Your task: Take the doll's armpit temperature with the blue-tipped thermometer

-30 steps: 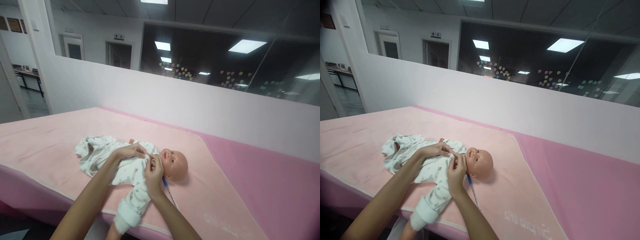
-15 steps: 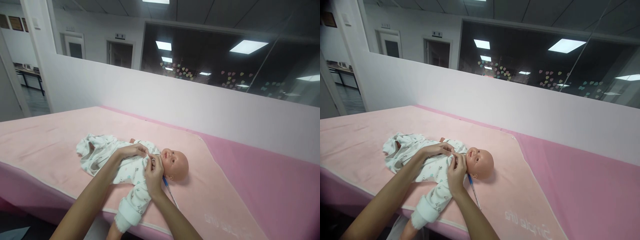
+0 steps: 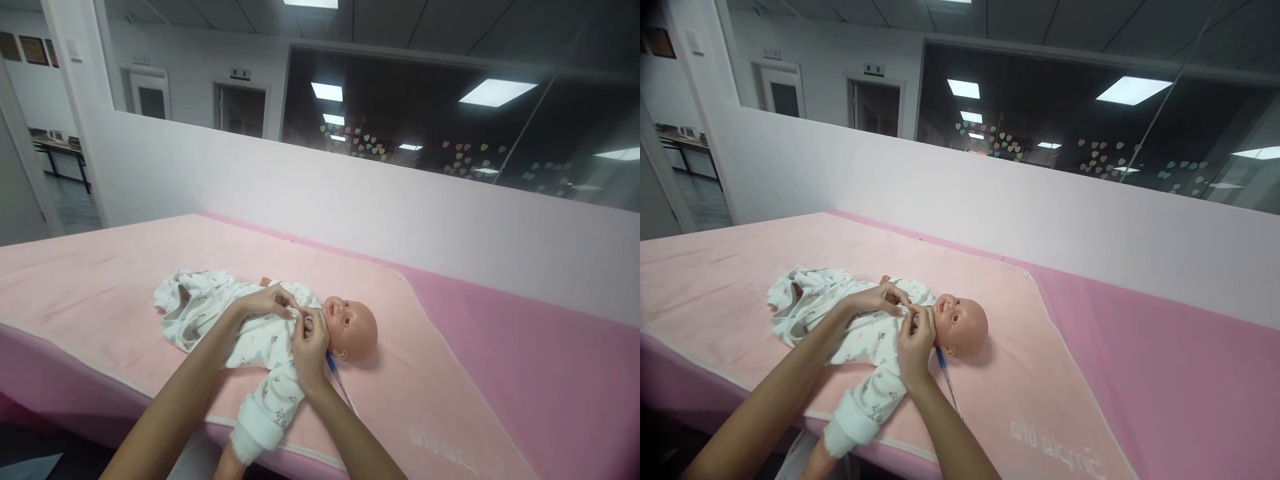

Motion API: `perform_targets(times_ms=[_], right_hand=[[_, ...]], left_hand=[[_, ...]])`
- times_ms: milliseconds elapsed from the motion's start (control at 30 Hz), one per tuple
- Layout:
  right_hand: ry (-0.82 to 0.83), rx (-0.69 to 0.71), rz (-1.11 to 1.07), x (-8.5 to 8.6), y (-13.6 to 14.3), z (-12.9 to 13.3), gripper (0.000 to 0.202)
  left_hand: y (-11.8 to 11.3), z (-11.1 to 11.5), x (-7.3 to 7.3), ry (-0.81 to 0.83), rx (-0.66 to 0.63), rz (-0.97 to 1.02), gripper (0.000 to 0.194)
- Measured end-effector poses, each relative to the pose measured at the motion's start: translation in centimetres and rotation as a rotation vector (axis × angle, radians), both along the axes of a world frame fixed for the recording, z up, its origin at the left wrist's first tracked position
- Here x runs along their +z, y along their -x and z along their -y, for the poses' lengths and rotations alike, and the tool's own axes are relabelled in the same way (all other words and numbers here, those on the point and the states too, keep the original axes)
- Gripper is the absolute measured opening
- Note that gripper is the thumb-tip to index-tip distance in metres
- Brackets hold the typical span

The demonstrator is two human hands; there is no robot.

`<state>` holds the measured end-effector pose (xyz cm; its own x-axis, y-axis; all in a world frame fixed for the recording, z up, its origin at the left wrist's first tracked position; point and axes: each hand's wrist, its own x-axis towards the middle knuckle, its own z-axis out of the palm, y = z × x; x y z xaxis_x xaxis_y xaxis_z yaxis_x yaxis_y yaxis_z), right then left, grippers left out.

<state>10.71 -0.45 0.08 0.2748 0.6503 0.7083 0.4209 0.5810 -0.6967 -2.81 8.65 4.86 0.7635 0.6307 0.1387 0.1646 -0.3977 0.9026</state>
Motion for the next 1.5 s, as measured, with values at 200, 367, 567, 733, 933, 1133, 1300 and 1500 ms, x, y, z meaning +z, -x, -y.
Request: perform_targets(times_ms=[200, 367, 567, 733, 933, 1133, 1300, 1500], right_hand=[[-0.004, 0.003, -0.007, 0.0, 0.0, -0.1, 0.016], [-0.007, 0.011, -0.005, -0.1, -0.1, -0.1, 0.017], [-0.009, 0.017, 0.0, 0.0, -0.1, 0.0, 0.017], [-0.005, 0.013, 0.03, 0.1, -0.1, 0.0, 0.016], [-0.015, 0.008, 0.037, 0.0, -0.1, 0.0, 0.017], [-0.027, 0.004, 0.02, 0.0, 0.0, 0.0, 0.017], [-0.022, 0.013, 0.028, 0.1, 0.0, 0.1, 0.018], [0.015, 0.042, 0.007, 0.3, 0.1, 0.3, 0.017]], left_hand=[[0.1, 0.3, 0.4, 0.013, -0.085, 0.001, 0.026], [0.0, 0.2, 0.4, 0.027, -0.094, 0.009, 0.024], [0.0, 0.5, 0.8, 0.03, -0.067, -0.02, 0.022], [-0.1, 0.5, 0.8, 0.053, -0.032, -0.045, 0.018], [-0.2, 0.2, 0.5, 0.053, -0.028, -0.031, 0.016], [-0.2, 0.0, 0.2, 0.028, -0.042, -0.01, 0.018], [-0.2, -0.2, 0.0, 0.008, -0.037, -0.009, 0.015], [-0.3, -0.2, -0.2, 0.009, -0.047, -0.004, 0.012]])
